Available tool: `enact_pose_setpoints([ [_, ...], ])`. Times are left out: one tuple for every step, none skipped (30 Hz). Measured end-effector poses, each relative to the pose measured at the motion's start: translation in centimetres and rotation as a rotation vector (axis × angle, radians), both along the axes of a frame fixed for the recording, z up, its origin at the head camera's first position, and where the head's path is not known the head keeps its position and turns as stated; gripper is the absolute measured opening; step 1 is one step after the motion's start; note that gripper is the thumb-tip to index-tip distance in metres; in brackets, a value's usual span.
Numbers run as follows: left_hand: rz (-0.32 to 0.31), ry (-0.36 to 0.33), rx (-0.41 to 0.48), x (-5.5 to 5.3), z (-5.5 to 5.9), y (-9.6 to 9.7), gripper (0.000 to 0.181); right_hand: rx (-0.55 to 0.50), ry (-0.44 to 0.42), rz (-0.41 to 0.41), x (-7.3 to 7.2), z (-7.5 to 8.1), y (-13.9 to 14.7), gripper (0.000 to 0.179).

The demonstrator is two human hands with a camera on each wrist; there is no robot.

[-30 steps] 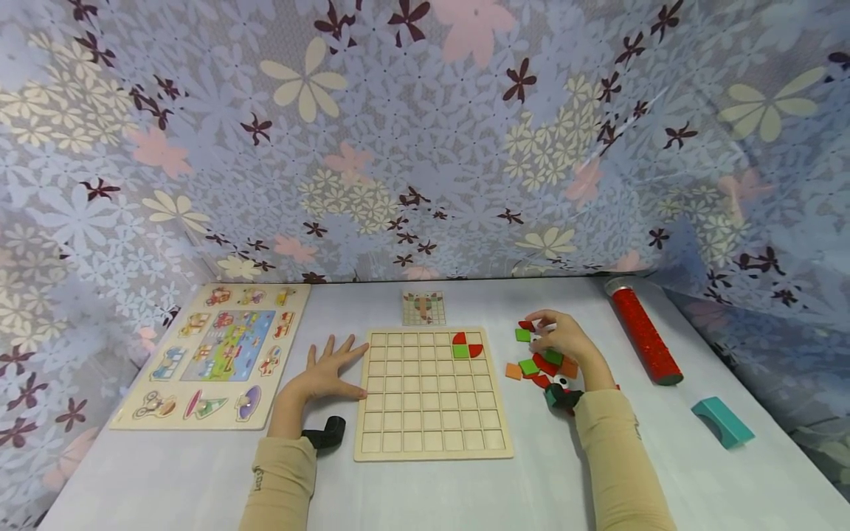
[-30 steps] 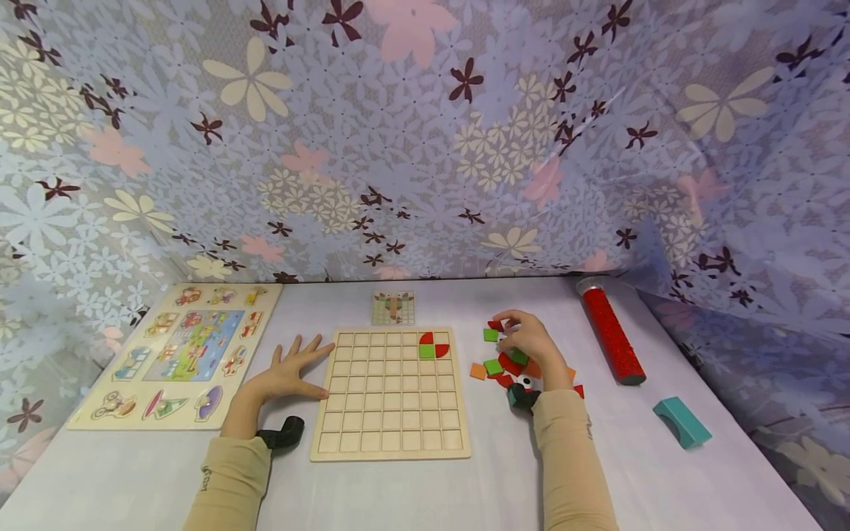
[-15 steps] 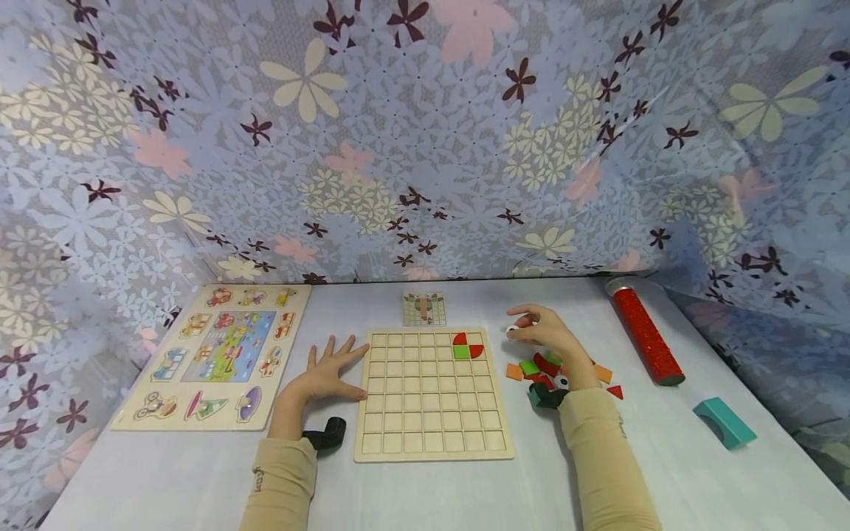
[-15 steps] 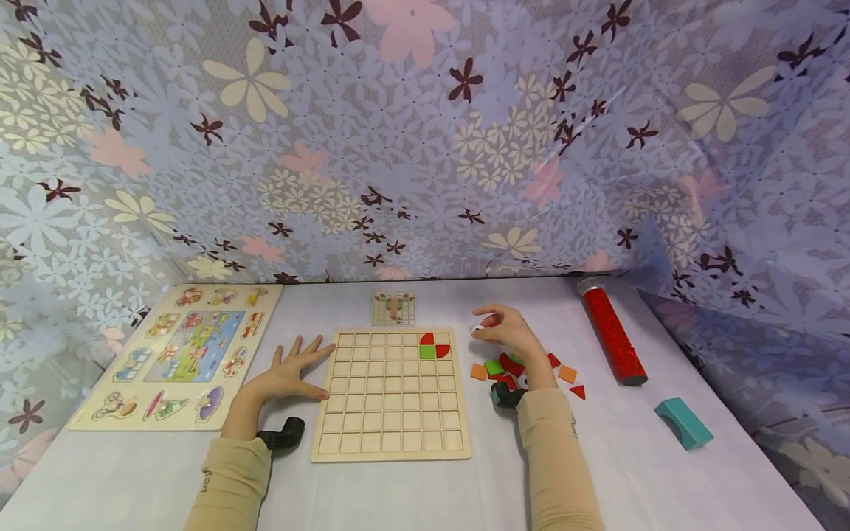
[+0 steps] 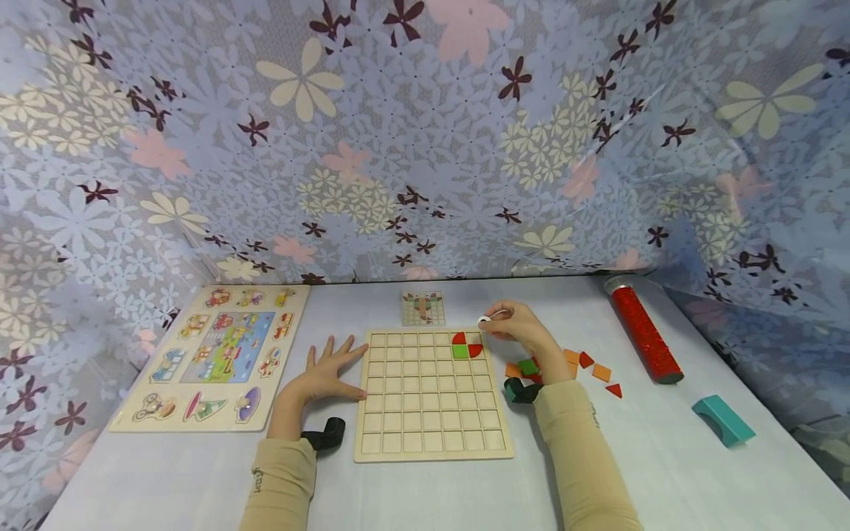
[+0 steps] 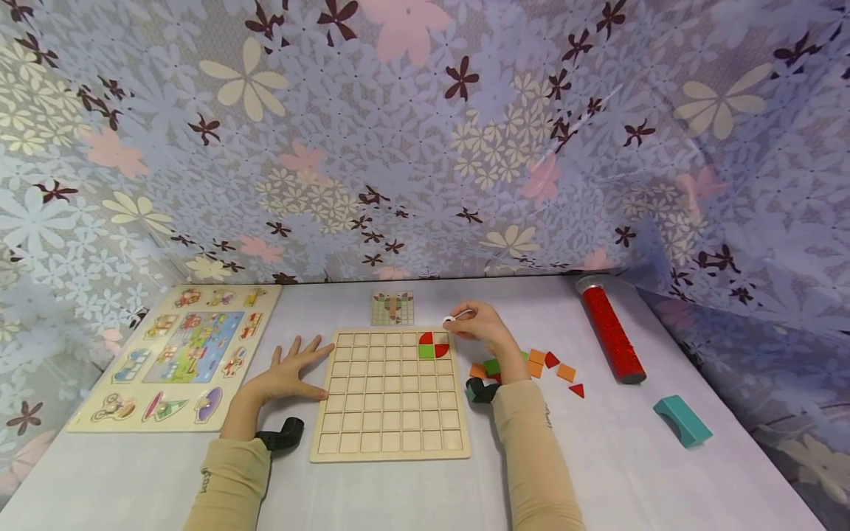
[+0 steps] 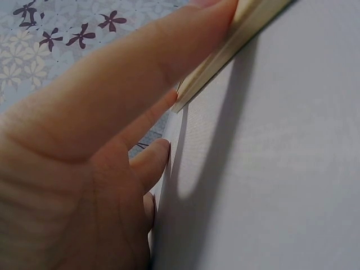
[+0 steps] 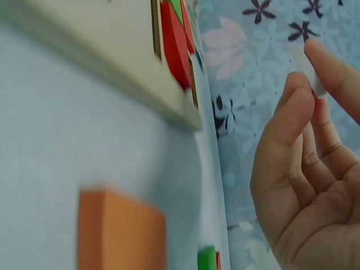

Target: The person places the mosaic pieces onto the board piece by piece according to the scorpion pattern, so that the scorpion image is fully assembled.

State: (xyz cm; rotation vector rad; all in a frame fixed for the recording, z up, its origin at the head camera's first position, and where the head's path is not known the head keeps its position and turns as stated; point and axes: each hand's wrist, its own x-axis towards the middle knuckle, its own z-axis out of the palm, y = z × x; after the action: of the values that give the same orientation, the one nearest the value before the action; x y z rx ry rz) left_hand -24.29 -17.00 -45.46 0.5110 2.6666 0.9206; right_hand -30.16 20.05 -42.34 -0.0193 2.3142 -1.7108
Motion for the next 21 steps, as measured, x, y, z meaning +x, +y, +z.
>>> enact_pose_setpoints([
  [0.000,0.000,0.000,0.0,0.0,0.0,0.094,-0.003,-0.001,0.005,-0.1,0.0,-0.3,0.033],
  [-0.001,0.000,0.001,0.0,0.0,0.0,0.094,-0.007,-0.003,0.008,-0.1,0.0,-0.5,0.033],
  [0.000,0.001,0.001,0.0,0.0,0.0,0.094,-0.012,-0.007,0.007,-0.2,0.0,-0.8,0.032],
  [0.000,0.001,0.001,0.0,0.0,0.0,0.094,-0.016,-0.008,0.010,-0.2,0.0,-1.1,0.032],
  [0.000,0.001,0.001,0.0,0.0,0.0,0.094,-0.017,-0.007,0.012,-0.3,0.0,-1.4,0.032],
  [0.000,0.003,0.001,0.0,-0.1,0.0,0.095,-0.019,-0.007,0.018,-0.3,0.0,-1.6,0.031],
  [-0.001,0.003,0.000,0.0,-0.1,-0.1,0.095,-0.023,-0.007,0.022,-0.4,0.0,-1.9,0.031],
  [0.000,0.003,0.001,0.0,-0.1,-0.1,0.095,-0.021,-0.005,0.026,-0.5,-0.1,-2.2,0.030],
  [0.000,0.002,0.001,0.0,-0.1,-0.1,0.094,-0.019,-0.004,0.031,-0.6,-0.1,-2.5,0.030],
  [0.000,0.001,0.003,0.0,-0.1,-0.1,0.094,-0.018,0.000,0.042,-0.7,-0.1,-2.8,0.030],
  [0.001,0.001,0.004,0.0,-0.1,-0.1,0.094,-0.015,0.003,0.050,-0.8,-0.1,-3.0,0.030],
  [0.001,0.002,0.004,0.0,-0.1,-0.1,0.094,-0.016,0.002,0.055,-0.9,-0.1,-3.3,0.030],
  [0.000,0.002,0.006,0.0,-0.2,-0.1,0.094,-0.017,0.000,0.057,-1.0,-0.1,-3.6,0.030],
  [-0.001,0.003,0.006,0.0,-0.2,-0.1,0.094,-0.014,-0.002,0.063,-1.1,-0.1,-3.8,0.029],
  [-0.002,0.003,0.006,0.0,-0.2,-0.1,0.094,-0.011,-0.003,0.070,-1.2,-0.1,-4.0,0.029],
  [-0.002,0.004,0.005,0.0,-0.2,-0.1,0.094,-0.011,-0.007,0.074,-1.3,0.0,-4.3,0.028],
  [-0.003,0.005,0.005,0.0,-0.2,-0.1,0.094,-0.004,-0.010,0.080,-1.3,0.0,-4.5,0.027],
  [-0.004,0.005,0.005,0.0,-0.2,-0.1,0.094,0.005,-0.010,0.089,-1.4,0.0,-4.8,0.026],
  [-0.005,0.005,0.006,0.0,-0.2,0.0,0.094,0.015,-0.012,0.093,-1.4,0.0,-5.0,0.026],
  [-0.005,0.004,0.005,0.0,-0.2,0.0,0.094,0.025,-0.014,0.097,-1.4,0.0,-5.2,0.025],
  [-0.005,0.003,0.006,0.0,-0.2,0.0,0.094,0.033,-0.017,0.099,-1.4,0.0,-5.4,0.024],
])
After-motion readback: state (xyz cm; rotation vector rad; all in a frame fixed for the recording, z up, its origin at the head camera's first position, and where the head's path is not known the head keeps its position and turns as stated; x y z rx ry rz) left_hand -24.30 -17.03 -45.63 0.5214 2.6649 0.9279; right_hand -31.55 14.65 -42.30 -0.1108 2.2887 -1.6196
